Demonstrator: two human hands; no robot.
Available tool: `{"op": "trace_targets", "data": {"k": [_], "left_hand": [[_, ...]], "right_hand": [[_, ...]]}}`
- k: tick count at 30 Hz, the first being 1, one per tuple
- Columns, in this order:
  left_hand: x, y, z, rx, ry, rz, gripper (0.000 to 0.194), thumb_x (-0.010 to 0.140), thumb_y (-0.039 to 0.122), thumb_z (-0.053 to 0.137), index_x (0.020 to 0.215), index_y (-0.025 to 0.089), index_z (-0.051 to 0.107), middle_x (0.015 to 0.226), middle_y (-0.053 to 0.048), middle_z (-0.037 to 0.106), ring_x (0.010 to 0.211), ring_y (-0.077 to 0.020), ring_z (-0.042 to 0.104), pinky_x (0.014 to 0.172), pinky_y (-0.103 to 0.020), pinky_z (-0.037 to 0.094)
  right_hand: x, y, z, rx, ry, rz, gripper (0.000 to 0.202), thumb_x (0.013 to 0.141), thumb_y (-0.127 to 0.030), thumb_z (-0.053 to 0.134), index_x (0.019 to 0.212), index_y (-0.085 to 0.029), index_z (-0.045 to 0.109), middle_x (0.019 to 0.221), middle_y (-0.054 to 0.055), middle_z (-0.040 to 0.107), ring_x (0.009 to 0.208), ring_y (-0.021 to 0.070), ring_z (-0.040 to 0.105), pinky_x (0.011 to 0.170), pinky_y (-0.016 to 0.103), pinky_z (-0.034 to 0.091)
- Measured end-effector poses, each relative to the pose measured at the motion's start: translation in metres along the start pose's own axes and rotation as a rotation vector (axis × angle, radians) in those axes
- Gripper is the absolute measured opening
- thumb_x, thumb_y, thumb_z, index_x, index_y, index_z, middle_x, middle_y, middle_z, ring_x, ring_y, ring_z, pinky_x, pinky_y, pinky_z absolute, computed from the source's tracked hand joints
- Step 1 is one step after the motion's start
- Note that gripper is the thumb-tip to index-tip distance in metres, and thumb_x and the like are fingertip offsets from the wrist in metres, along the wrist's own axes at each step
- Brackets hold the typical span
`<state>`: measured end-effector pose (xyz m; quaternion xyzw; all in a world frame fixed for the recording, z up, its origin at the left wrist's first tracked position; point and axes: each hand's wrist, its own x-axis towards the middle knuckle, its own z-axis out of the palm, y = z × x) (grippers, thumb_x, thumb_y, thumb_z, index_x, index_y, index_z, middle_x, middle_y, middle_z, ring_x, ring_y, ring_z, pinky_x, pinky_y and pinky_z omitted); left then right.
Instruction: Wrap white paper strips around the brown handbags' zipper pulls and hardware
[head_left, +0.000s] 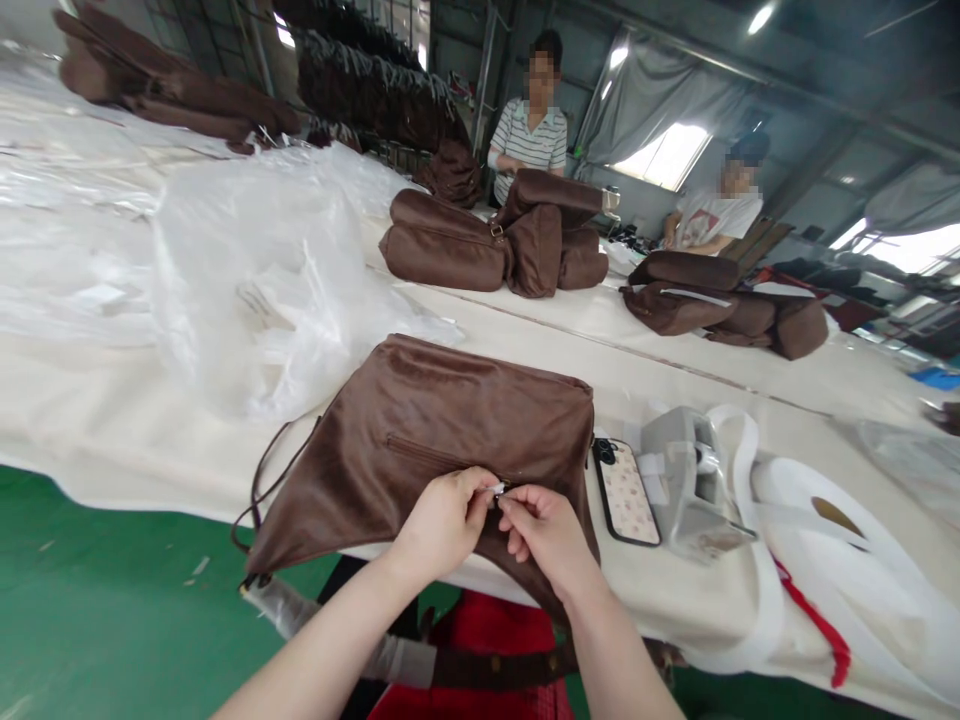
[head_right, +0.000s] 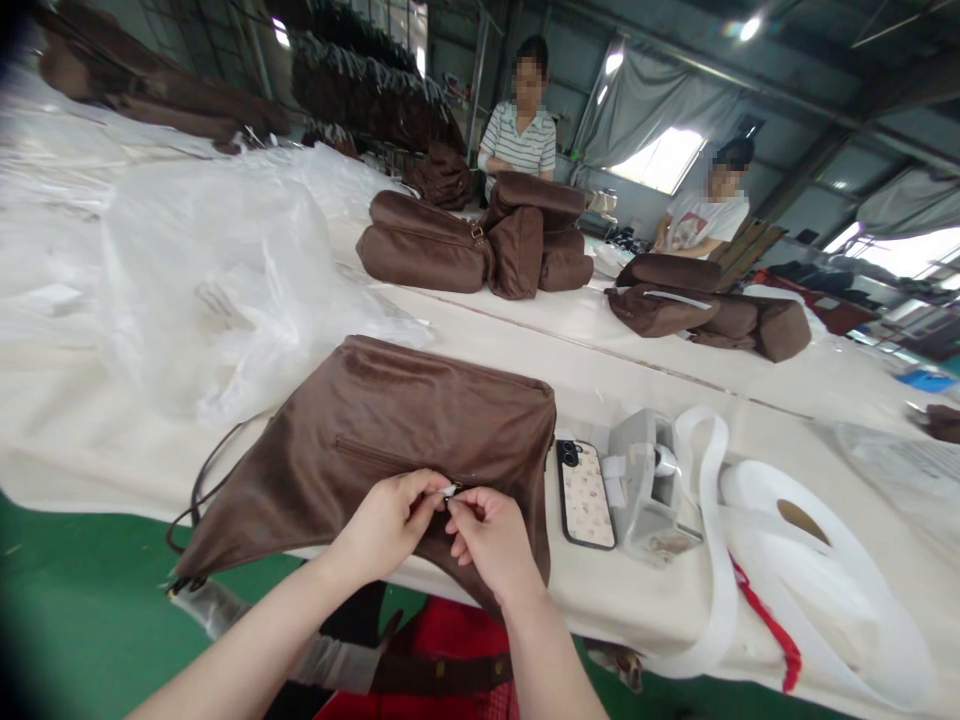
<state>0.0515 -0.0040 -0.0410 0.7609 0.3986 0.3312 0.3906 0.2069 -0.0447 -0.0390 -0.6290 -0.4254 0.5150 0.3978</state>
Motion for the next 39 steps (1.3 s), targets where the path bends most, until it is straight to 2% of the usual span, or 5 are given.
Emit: {"op": "trace_targets", "data": {"k": [6,19,30,34,39], "left_hand": [[0.007,-0.003,-0.006,-0.534,-0.209,-0.285,0.02,0.082,0.03,0.053,0.088,0.012,0.062,0.069,0.0,0.061,0.042,-0.0044,0.039,0.04,-0.017,0.03],[-0.004,0.002,0.0,-0.35,0.004,-0.05,0.016,0.085,0.018,0.049,0.086,0.015,0.065,0.074,-0.001,0.066,0.064,-0.0101,0.058,0.063,-0.02,0.045],[-0.011,0.002,0.005,-0.374,-0.009,0.037,0.016,0.089,0.02,0.049,0.094,0.016,0.063,0.082,-0.004,0.07,0.075,-0.0134,0.064,0.074,-0.023,0.047],[-0.012,-0.001,0.006,-0.423,0.029,-0.009,0.018,0.087,0.024,0.055,0.103,0.017,0.052,0.072,0.0,0.068,0.061,-0.0106,0.059,0.061,-0.021,0.044],[-0.008,0.001,0.007,-0.411,0.068,-0.107,0.024,0.079,0.032,0.067,0.073,0.018,0.049,0.059,0.004,0.058,0.051,-0.0082,0.048,0.049,-0.018,0.035]], "right_hand": [[0.001,-0.002,0.001,-0.021,-0.017,-0.006,0.024,0.074,-0.038,0.064,0.074,-0.014,0.065,0.064,0.0,0.066,0.042,0.0063,0.054,0.039,0.016,0.041],[0.007,-0.001,0.004,-0.187,0.105,-0.006,0.029,0.079,-0.04,0.06,0.061,-0.016,0.063,0.045,-0.003,0.056,0.03,0.0046,0.039,0.031,0.018,0.02],[-0.011,-0.006,0.01,0.596,-0.001,0.057,0.025,0.058,-0.026,0.076,0.075,-0.01,0.068,0.059,-0.002,0.056,0.038,0.0007,0.034,0.035,0.016,0.013],[-0.011,-0.006,0.013,0.666,-0.034,0.054,0.025,0.063,-0.031,0.079,0.064,-0.012,0.063,0.059,-0.002,0.055,0.036,-0.0008,0.03,0.035,0.016,0.011],[-0.011,-0.007,0.011,0.712,-0.05,0.122,0.029,0.061,-0.033,0.082,0.07,-0.012,0.065,0.053,-0.007,0.046,0.035,-0.0015,0.026,0.035,0.015,0.01]]}}
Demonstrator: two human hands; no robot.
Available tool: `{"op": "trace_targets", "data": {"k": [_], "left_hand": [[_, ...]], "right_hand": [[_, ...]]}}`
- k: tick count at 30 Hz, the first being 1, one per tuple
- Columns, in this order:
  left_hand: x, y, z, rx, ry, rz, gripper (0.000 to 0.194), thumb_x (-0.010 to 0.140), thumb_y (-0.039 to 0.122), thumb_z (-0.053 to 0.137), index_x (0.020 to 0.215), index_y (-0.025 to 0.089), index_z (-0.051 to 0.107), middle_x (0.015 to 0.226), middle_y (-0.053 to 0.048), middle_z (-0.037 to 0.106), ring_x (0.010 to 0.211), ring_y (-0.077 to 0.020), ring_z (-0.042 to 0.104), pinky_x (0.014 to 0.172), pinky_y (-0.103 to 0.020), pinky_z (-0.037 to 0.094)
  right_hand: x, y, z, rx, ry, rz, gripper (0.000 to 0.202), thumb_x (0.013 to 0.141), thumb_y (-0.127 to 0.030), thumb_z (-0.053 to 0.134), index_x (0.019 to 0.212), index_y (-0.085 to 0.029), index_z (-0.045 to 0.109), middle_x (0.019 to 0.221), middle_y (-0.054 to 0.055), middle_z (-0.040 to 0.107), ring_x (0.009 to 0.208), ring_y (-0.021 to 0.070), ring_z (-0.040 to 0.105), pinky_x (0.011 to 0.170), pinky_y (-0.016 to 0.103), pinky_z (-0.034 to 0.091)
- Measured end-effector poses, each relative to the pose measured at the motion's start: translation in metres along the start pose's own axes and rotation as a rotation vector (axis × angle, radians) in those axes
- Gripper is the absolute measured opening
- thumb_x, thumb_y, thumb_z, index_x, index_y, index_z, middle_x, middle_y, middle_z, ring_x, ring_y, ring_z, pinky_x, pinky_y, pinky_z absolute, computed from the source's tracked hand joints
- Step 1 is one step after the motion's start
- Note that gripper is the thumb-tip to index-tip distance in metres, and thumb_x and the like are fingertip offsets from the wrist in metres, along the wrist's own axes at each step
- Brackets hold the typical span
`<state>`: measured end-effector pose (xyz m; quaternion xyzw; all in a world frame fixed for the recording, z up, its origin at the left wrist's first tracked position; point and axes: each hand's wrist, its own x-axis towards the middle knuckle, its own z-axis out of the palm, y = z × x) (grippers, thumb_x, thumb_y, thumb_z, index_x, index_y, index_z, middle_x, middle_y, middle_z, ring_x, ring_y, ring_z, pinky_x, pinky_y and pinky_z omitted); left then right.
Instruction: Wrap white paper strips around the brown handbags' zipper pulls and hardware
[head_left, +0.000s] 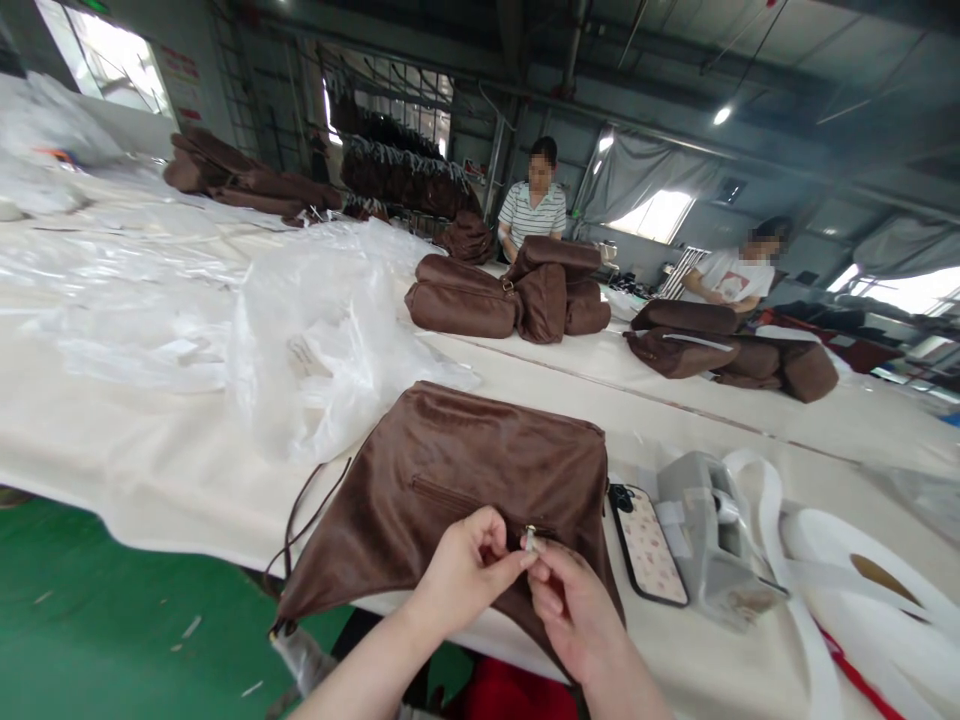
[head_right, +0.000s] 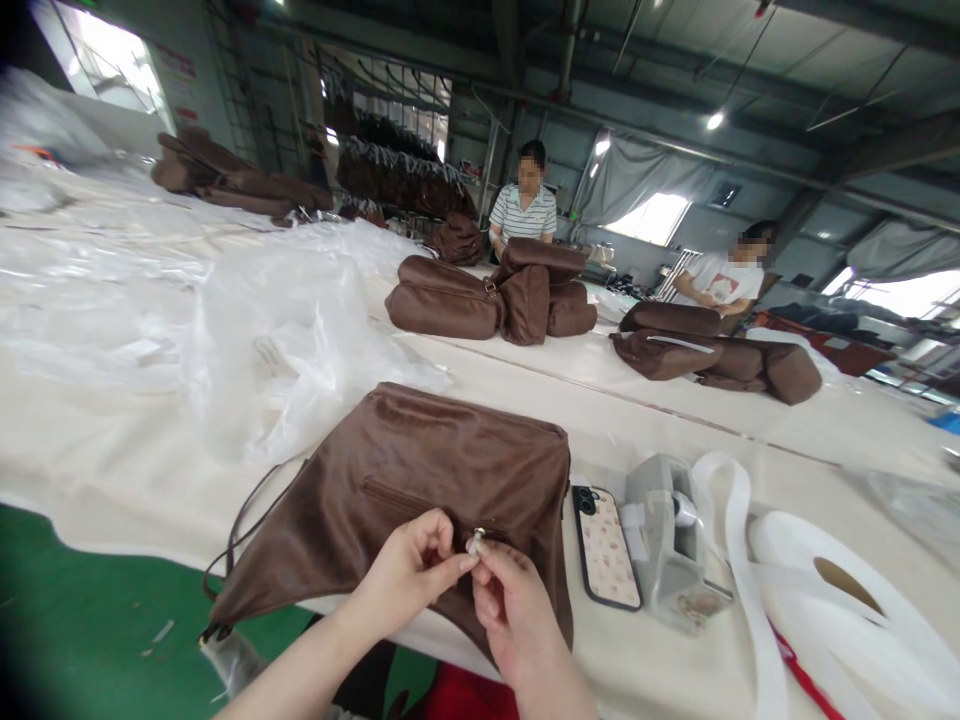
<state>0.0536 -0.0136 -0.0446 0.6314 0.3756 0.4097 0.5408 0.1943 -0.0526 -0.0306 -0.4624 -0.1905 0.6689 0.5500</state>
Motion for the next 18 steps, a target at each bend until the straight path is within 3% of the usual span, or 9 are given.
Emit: {"op": "trace_targets", "data": {"k": [4,6,10,13,18], "left_hand": [[-0.002,0.006,0.002,0.172,-0.044,0.059,0.021,0.086,0.03,0.057,0.073,0.016,0.067,0.068,-0.002,0.066,0.059,-0.0114,0.055,0.056,-0.021,0.041],[-0.005,0.007,0.003,0.246,0.018,0.119,0.018,0.086,0.027,0.056,0.081,0.018,0.071,0.07,-0.002,0.066,0.061,-0.0124,0.057,0.058,-0.021,0.043],[-0.011,0.001,0.004,0.321,0.139,0.232,0.021,0.085,0.02,0.055,0.097,0.021,0.073,0.072,-0.003,0.064,0.063,-0.0127,0.059,0.063,-0.022,0.047],[-0.013,-0.003,0.004,0.335,0.134,0.279,0.024,0.086,0.017,0.053,0.099,0.021,0.073,0.072,-0.003,0.063,0.062,-0.012,0.058,0.062,-0.022,0.047],[-0.014,-0.002,0.004,0.348,0.105,0.342,0.029,0.089,0.016,0.048,0.105,0.023,0.071,0.082,-0.005,0.066,0.073,-0.0137,0.061,0.071,-0.025,0.05]], "right_hand": [[-0.001,-0.003,0.0,-0.015,-0.019,0.03,0.031,0.06,-0.034,0.084,0.07,-0.013,0.064,0.053,-0.007,0.046,0.036,-0.0009,0.028,0.034,0.015,0.012],[0.0,-0.001,0.0,-0.05,-0.012,0.006,0.033,0.058,-0.036,0.085,0.069,-0.013,0.064,0.053,-0.006,0.048,0.036,-0.0001,0.031,0.034,0.015,0.015],[0.002,0.007,0.0,-0.144,0.019,-0.067,0.037,0.058,-0.041,0.085,0.065,-0.012,0.064,0.055,-0.003,0.054,0.039,0.0023,0.041,0.034,0.014,0.026],[0.003,0.011,0.001,-0.165,0.026,-0.094,0.038,0.059,-0.044,0.085,0.067,-0.012,0.066,0.058,-0.002,0.057,0.042,0.0041,0.047,0.037,0.015,0.033],[0.004,0.012,0.001,-0.164,0.054,-0.112,0.036,0.059,-0.043,0.084,0.068,-0.013,0.067,0.058,-0.001,0.06,0.042,0.0052,0.048,0.036,0.015,0.035]]}}
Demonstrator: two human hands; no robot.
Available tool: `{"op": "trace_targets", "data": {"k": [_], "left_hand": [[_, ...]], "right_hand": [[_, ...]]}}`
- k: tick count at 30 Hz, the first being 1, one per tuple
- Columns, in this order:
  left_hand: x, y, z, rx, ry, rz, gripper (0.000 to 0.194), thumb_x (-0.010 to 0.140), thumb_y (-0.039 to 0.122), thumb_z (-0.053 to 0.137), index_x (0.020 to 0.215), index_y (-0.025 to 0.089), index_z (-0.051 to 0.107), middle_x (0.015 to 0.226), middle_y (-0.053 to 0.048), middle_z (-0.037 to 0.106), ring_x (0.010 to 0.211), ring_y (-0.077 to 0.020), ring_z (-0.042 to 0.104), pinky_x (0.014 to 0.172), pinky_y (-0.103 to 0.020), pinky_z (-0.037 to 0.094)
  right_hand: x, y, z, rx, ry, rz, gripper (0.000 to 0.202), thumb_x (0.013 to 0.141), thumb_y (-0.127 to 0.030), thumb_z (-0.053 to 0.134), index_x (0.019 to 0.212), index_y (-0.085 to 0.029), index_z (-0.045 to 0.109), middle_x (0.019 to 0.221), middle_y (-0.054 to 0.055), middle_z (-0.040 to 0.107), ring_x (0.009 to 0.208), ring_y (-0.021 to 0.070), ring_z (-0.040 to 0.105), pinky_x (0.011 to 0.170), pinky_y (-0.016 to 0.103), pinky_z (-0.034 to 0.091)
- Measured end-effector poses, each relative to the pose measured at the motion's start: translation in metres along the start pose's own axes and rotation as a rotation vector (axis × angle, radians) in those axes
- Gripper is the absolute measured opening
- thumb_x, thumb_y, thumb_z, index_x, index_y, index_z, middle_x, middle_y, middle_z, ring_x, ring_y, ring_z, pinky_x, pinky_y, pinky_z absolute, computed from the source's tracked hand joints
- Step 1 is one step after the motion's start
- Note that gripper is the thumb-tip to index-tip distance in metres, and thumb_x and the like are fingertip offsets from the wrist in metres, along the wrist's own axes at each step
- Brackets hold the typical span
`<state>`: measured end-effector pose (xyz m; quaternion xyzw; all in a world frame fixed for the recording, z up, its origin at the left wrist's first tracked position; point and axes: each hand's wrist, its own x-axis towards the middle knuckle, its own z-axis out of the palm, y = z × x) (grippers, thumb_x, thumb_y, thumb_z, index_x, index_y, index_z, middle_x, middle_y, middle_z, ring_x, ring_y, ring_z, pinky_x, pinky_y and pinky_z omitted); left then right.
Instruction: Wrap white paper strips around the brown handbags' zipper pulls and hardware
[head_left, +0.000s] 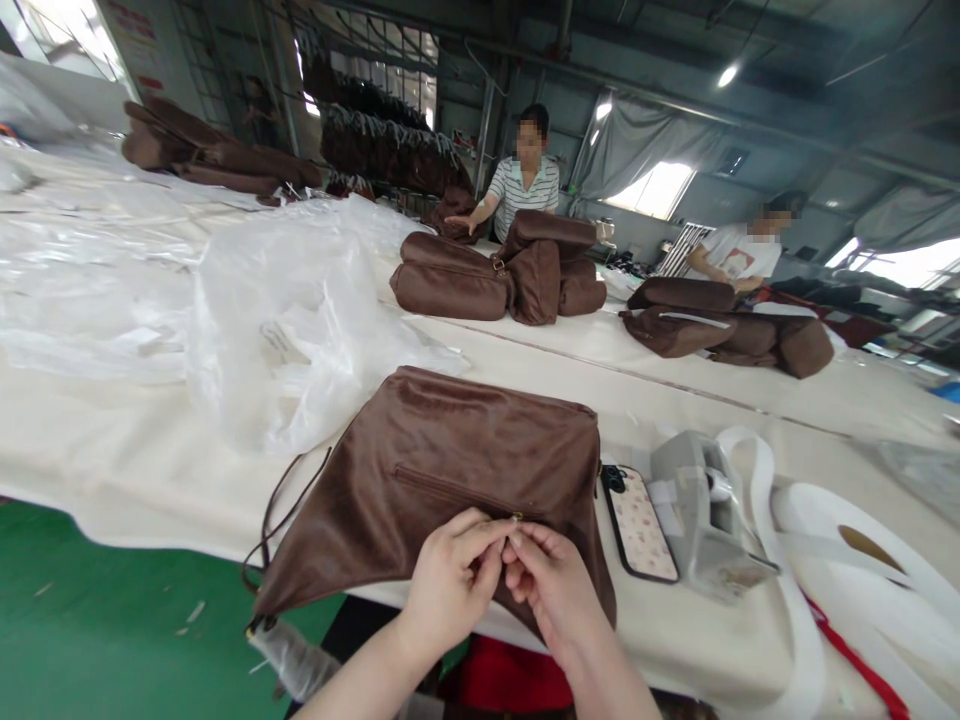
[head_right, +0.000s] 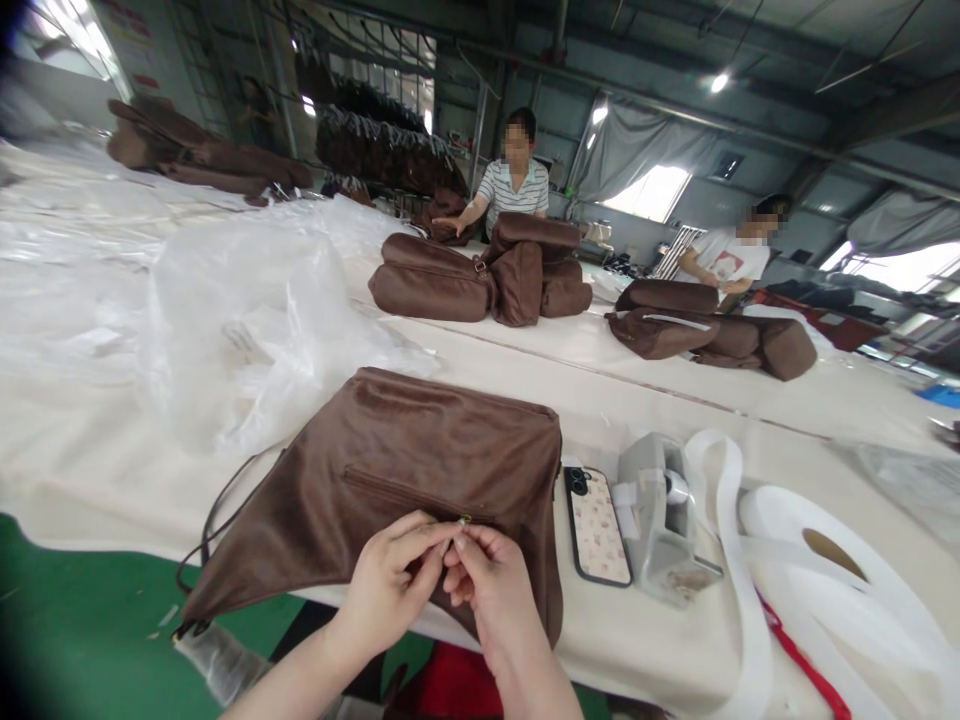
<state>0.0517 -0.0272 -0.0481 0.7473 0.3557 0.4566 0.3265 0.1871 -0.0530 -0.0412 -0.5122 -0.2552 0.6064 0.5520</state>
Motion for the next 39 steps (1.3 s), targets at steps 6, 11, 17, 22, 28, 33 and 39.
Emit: {"op": "trace_targets", "data": {"k": [6,11,17,22,28,33,39], "left_hand": [[0.001,0.001,-0.003,-0.021,-0.038,-0.005,0.031,0.086,0.012,0.046,0.1,0.024,0.071,0.084,-0.005,0.064,0.076,-0.0146,0.061,0.072,-0.026,0.049],[0.003,-0.001,-0.006,-0.08,-0.102,-0.028,0.028,0.084,0.009,0.046,0.088,0.022,0.071,0.08,-0.003,0.063,0.072,-0.0133,0.059,0.068,-0.024,0.047],[0.005,-0.003,-0.007,-0.221,-0.092,-0.214,0.017,0.086,0.018,0.052,0.102,0.019,0.054,0.077,0.0,0.063,0.066,-0.0117,0.059,0.065,-0.022,0.047],[0.01,0.002,-0.01,-0.281,-0.196,-0.245,0.013,0.087,0.02,0.051,0.096,0.017,0.061,0.078,-0.002,0.066,0.07,-0.0123,0.06,0.064,-0.021,0.046],[0.008,0.005,-0.014,-0.239,-0.228,-0.206,0.019,0.084,0.017,0.052,0.095,0.017,0.067,0.076,-0.002,0.066,0.066,-0.0118,0.058,0.059,-0.02,0.043],[0.01,-0.001,-0.011,-0.313,-0.23,-0.28,0.029,0.09,0.025,0.043,0.113,0.015,0.059,0.08,-0.004,0.066,0.06,-0.0114,0.057,0.056,-0.021,0.045],[0.049,0.012,-0.007,0.349,-0.257,0.017,0.017,0.087,0.019,0.051,0.081,0.02,0.066,0.081,-0.005,0.066,0.077,-0.0177,0.062,0.072,-0.028,0.047]], "right_hand": [[-0.004,-0.007,-0.001,0.101,-0.063,0.025,0.033,0.059,-0.038,0.084,0.074,-0.012,0.07,0.062,0.002,0.064,0.045,0.0078,0.053,0.037,0.016,0.041],[-0.002,-0.006,0.002,0.062,-0.014,0.031,0.037,0.06,-0.044,0.083,0.066,-0.012,0.066,0.056,0.0,0.06,0.039,0.0057,0.049,0.032,0.014,0.034],[0.0,0.0,0.001,0.018,-0.014,-0.022,0.038,0.064,-0.047,0.081,0.064,-0.013,0.064,0.056,-0.001,0.058,0.038,0.0043,0.047,0.032,0.014,0.032],[0.0,0.004,-0.002,-0.012,-0.032,-0.058,0.034,0.068,-0.046,0.077,0.072,-0.013,0.067,0.059,-0.001,0.058,0.039,0.0045,0.046,0.032,0.015,0.032],[0.0,0.003,-0.006,-0.202,-0.015,-0.05,0.044,0.071,-0.059,0.067,0.071,-0.015,0.062,0.061,0.0,0.058,0.037,0.0064,0.046,0.032,0.017,0.031],[0.0,-0.006,-0.017,-0.77,0.011,-0.189,0.024,0.084,-0.041,0.055,0.072,-0.02,0.06,0.057,-0.002,0.056,0.043,0.0113,0.049,0.041,0.023,0.032],[0.0,-0.001,-0.033,-1.202,0.232,-0.574,0.019,0.088,-0.031,0.051,0.073,-0.023,0.06,0.07,0.005,0.066,0.066,0.0225,0.061,0.063,0.032,0.036]]}}
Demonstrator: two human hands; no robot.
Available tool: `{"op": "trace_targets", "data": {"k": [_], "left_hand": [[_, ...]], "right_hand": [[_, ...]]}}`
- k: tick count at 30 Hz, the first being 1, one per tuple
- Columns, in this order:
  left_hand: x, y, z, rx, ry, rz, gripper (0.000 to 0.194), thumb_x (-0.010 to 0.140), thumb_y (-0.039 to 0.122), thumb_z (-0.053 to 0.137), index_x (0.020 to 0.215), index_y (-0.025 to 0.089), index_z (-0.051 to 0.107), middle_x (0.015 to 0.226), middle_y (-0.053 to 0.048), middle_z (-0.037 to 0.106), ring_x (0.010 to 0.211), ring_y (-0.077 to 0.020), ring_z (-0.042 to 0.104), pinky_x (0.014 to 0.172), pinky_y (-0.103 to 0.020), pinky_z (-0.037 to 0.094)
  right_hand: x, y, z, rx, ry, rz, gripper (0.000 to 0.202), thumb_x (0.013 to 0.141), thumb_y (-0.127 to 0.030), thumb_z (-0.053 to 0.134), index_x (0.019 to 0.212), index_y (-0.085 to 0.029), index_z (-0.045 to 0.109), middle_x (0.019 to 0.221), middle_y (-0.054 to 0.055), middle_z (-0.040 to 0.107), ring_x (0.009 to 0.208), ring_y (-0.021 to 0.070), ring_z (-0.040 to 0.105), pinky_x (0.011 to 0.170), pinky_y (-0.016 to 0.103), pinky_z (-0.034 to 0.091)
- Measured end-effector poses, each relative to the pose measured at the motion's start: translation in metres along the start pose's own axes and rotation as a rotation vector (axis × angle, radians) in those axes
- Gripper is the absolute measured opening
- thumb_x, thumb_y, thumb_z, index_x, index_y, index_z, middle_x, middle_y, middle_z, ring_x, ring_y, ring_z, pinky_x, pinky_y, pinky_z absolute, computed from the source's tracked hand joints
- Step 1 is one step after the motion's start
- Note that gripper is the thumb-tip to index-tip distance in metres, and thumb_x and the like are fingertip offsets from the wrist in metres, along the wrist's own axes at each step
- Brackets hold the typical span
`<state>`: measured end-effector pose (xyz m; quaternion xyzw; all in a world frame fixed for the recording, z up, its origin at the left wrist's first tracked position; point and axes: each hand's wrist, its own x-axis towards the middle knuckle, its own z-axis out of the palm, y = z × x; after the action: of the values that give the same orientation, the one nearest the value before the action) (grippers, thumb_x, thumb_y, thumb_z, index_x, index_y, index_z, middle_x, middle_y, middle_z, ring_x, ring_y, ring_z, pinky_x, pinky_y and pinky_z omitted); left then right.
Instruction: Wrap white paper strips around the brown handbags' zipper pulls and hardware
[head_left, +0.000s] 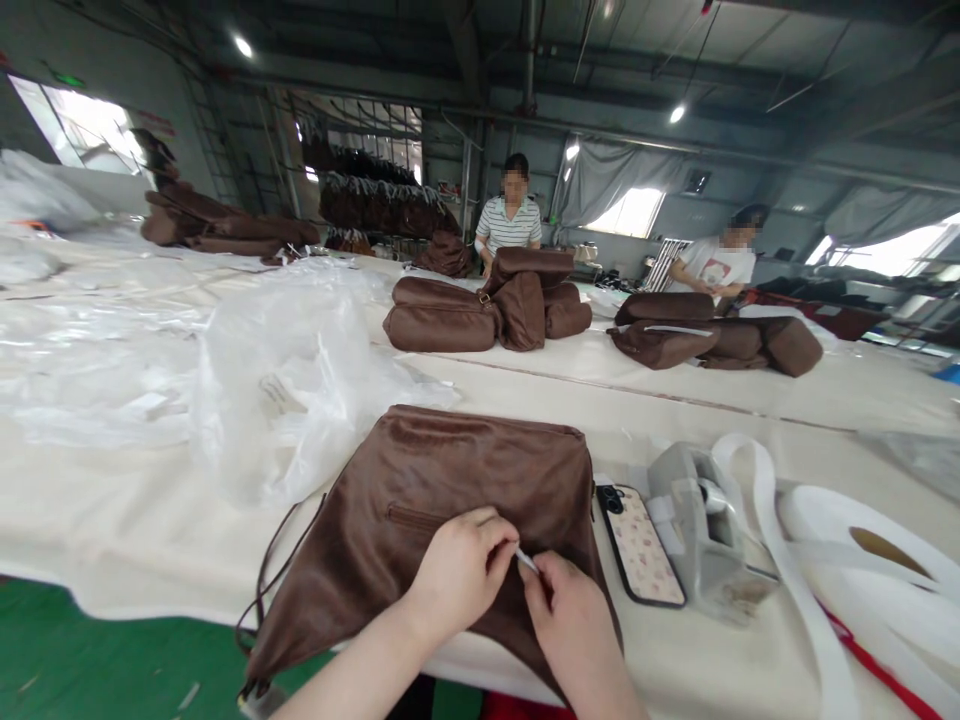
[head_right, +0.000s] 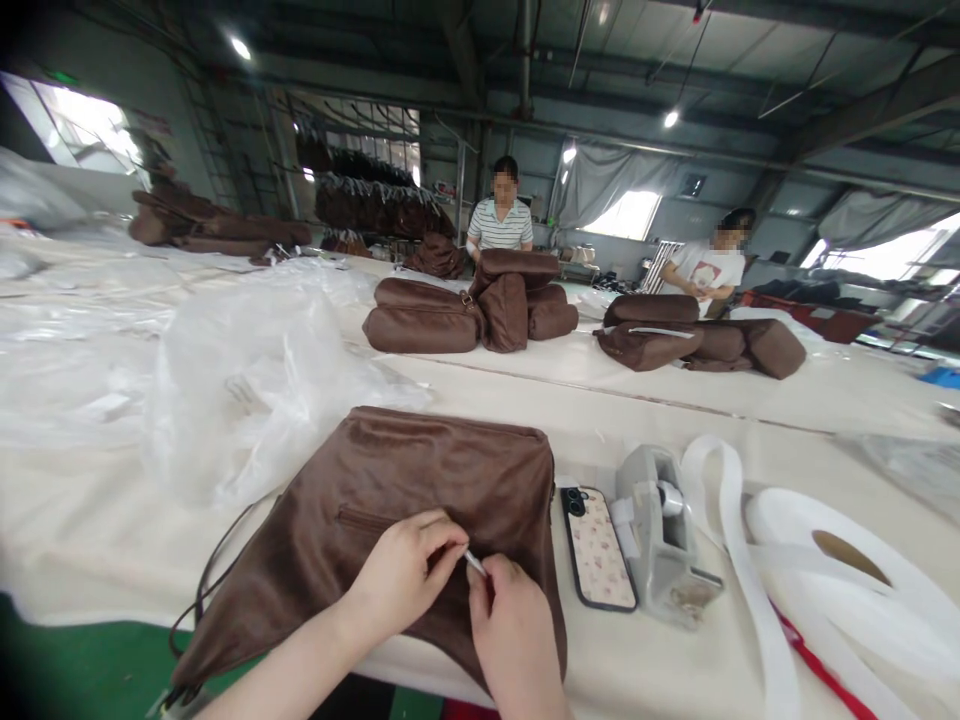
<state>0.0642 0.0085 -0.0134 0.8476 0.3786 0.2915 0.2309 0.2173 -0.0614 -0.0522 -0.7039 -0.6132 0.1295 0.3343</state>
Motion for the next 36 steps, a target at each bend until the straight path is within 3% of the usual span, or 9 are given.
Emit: {"op": "trace_targets", "data": {"k": [4,8,11,15,19,24,29,36], "left_hand": [[0.037,0.014,-0.007,0.396,-0.222,0.102,0.012,0.081,0.02,0.061,0.072,0.017,0.069,0.076,-0.008,0.067,0.073,-0.0228,0.065,0.069,-0.032,0.049],[0.058,0.027,0.001,0.668,-0.408,0.235,0.009,0.078,0.009,0.061,0.077,0.01,0.07,0.076,-0.013,0.068,0.072,-0.0265,0.067,0.066,-0.034,0.052],[0.052,0.031,0.014,0.807,-0.412,0.305,0.011,0.078,0.004,0.058,0.081,0.007,0.068,0.079,-0.014,0.066,0.073,-0.0262,0.066,0.06,-0.033,0.053],[0.035,0.026,0.024,0.898,-0.353,0.288,0.014,0.083,0.005,0.052,0.089,0.006,0.064,0.082,-0.013,0.062,0.067,-0.0219,0.065,0.05,-0.027,0.05],[0.034,0.008,0.016,0.727,-0.317,0.353,0.011,0.083,0.008,0.053,0.084,0.012,0.063,0.082,-0.008,0.062,0.072,-0.0192,0.063,0.061,-0.028,0.052],[0.038,-0.012,0.011,0.416,-0.129,0.201,0.008,0.08,0.018,0.06,0.073,0.02,0.063,0.076,0.0,0.059,0.07,-0.0142,0.059,0.067,-0.026,0.048],[0.032,-0.019,0.018,0.342,-0.072,0.238,0.012,0.084,0.02,0.056,0.076,0.021,0.066,0.078,0.0,0.059,0.075,-0.0154,0.058,0.07,-0.028,0.048],[0.028,-0.025,0.014,0.213,-0.001,0.273,0.014,0.085,0.018,0.053,0.081,0.02,0.067,0.089,-0.003,0.06,0.083,-0.0169,0.057,0.077,-0.029,0.048]], "right_hand": [[0.0,0.007,0.004,0.018,0.076,0.011,0.017,0.089,-0.027,0.052,0.074,-0.024,0.062,0.071,0.005,0.067,0.065,0.0226,0.062,0.063,0.032,0.035],[0.006,0.005,0.002,0.057,0.073,0.023,0.016,0.085,-0.017,0.052,0.079,-0.024,0.065,0.075,0.004,0.069,0.068,0.0216,0.063,0.064,0.03,0.037],[0.008,0.0,-0.003,0.059,0.038,0.043,0.013,0.08,-0.014,0.055,0.082,-0.023,0.064,0.073,0.002,0.067,0.066,0.0196,0.062,0.062,0.028,0.038],[0.007,-0.004,-0.003,-0.07,0.053,0.031,0.012,0.076,-0.01,0.057,0.077,-0.021,0.062,0.072,0.001,0.064,0.065,0.018,0.06,0.06,0.027,0.036],[0.003,-0.001,0.005,-0.212,0.065,-0.044,0.014,0.083,-0.009,0.054,0.08,-0.021,0.062,0.076,0.001,0.065,0.068,0.0175,0.061,0.061,0.028,0.035],[-0.001,0.0,0.009,-0.294,0.094,-0.112,0.005,0.084,-0.016,0.06,0.084,-0.021,0.061,0.077,0.001,0.064,0.066,0.0164,0.06,0.06,0.028,0.035],[0.005,-0.009,0.002,-0.398,0.07,-0.115,0.006,0.082,-0.016,0.062,0.083,-0.021,0.06,0.073,0.0,0.064,0.063,0.0165,0.06,0.057,0.028,0.036],[0.014,0.004,-0.001,-0.542,0.071,-0.328,0.001,0.09,-0.02,0.054,0.09,-0.02,0.055,0.075,0.001,0.062,0.06,0.0146,0.06,0.054,0.027,0.037]]}}
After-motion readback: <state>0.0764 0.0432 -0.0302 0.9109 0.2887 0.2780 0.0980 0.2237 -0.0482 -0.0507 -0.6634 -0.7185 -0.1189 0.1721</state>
